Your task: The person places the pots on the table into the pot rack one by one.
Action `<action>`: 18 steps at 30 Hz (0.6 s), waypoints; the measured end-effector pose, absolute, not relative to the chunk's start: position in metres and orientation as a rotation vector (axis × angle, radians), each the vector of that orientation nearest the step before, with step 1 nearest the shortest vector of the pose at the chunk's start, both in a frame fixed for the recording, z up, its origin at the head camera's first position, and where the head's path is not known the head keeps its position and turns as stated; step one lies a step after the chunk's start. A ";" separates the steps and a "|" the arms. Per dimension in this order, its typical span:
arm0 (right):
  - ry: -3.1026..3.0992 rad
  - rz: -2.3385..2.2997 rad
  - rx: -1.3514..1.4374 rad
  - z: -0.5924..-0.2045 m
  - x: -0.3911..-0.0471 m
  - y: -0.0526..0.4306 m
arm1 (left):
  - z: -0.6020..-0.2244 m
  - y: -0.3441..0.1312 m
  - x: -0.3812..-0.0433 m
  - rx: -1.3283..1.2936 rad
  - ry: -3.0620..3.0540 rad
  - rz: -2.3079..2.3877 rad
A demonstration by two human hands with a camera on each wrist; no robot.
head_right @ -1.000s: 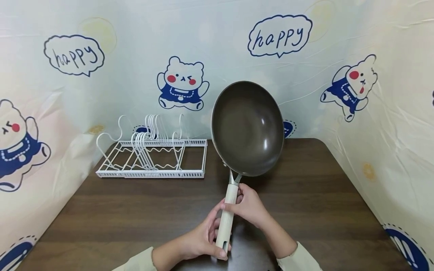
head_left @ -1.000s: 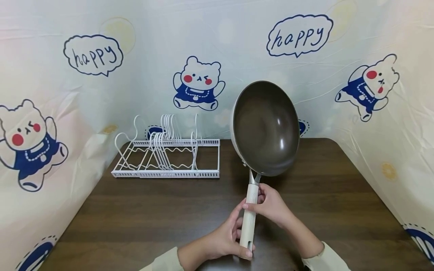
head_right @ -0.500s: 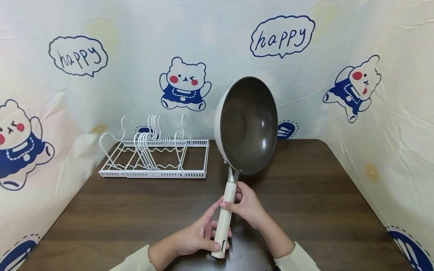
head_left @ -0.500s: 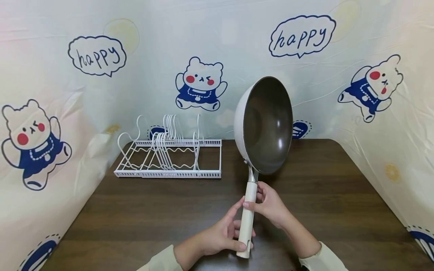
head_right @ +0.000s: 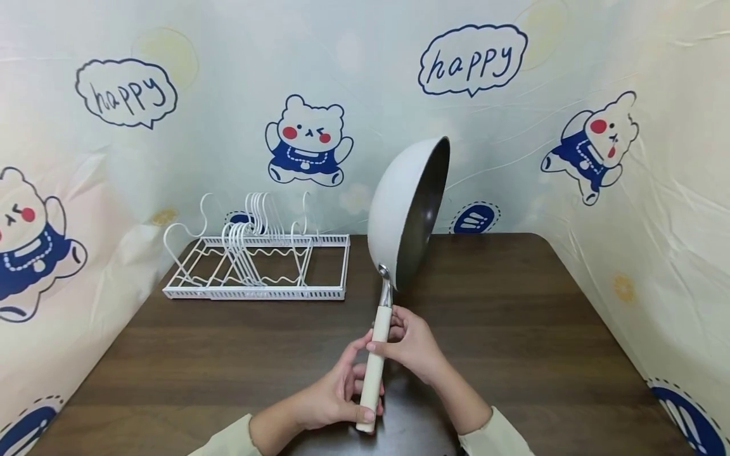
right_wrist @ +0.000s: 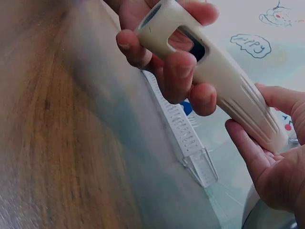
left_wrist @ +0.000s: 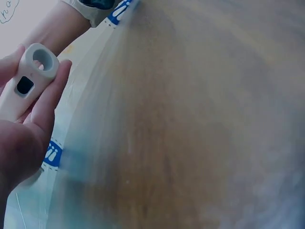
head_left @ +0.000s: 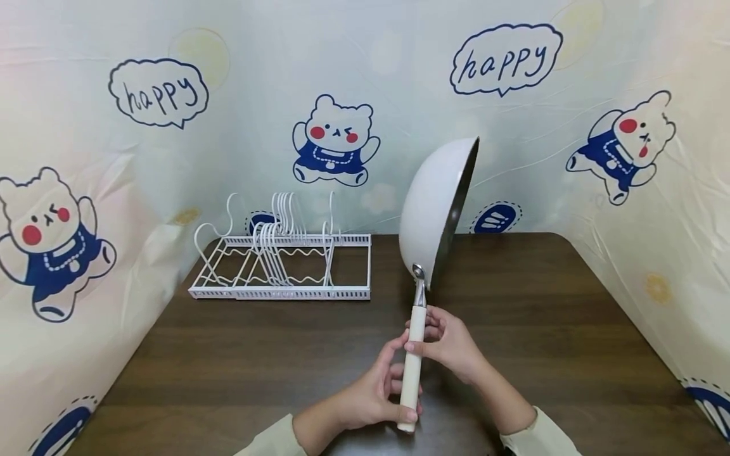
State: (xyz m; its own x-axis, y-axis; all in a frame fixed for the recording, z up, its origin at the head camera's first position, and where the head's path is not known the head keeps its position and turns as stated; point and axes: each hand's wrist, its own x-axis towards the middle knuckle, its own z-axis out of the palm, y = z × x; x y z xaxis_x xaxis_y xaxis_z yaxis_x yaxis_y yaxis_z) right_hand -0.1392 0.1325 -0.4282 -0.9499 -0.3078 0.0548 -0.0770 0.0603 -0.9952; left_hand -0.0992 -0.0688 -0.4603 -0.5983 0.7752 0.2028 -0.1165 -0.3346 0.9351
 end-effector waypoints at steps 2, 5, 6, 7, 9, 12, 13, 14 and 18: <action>2.171 -1.997 -0.367 -0.429 -0.140 0.131 | -0.461 -0.069 -0.099 0.892 1.373 1.972; 2.173 -2.002 -0.385 -0.431 -0.141 0.130 | -0.461 -0.070 -0.100 0.862 1.462 1.949; 2.165 -2.012 -0.403 -0.431 -0.142 0.130 | -0.461 -0.070 -0.100 0.846 1.487 1.942; 2.150 -2.027 -0.430 -0.431 -0.142 0.129 | -0.461 -0.070 -0.100 0.829 1.506 1.937; 2.109 -2.065 -0.491 -0.432 -0.142 0.129 | -0.461 -0.071 -0.101 0.798 1.524 1.934; 2.042 -2.129 -0.560 -0.432 -0.142 0.128 | -0.459 -0.073 -0.102 0.783 1.500 1.947; 2.023 -2.146 -0.582 -0.431 -0.142 0.128 | -0.458 -0.075 -0.102 0.788 1.474 1.952; 2.009 -2.155 -0.598 -0.431 -0.142 0.128 | -0.458 -0.076 -0.103 0.798 1.446 1.956; 1.999 -2.129 -0.631 -0.428 -0.140 0.127 | -0.455 -0.081 -0.104 0.837 1.361 1.957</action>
State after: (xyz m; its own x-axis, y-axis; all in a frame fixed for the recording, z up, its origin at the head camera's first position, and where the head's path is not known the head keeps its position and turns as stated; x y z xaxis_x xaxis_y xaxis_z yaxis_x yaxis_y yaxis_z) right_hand -0.1405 0.1267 -0.4280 -0.8995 -0.3903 0.1964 -0.1715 -0.0982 -0.9803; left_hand -0.1037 -0.0812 -0.4551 -0.6177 0.7710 0.1552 -0.1227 -0.2894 0.9493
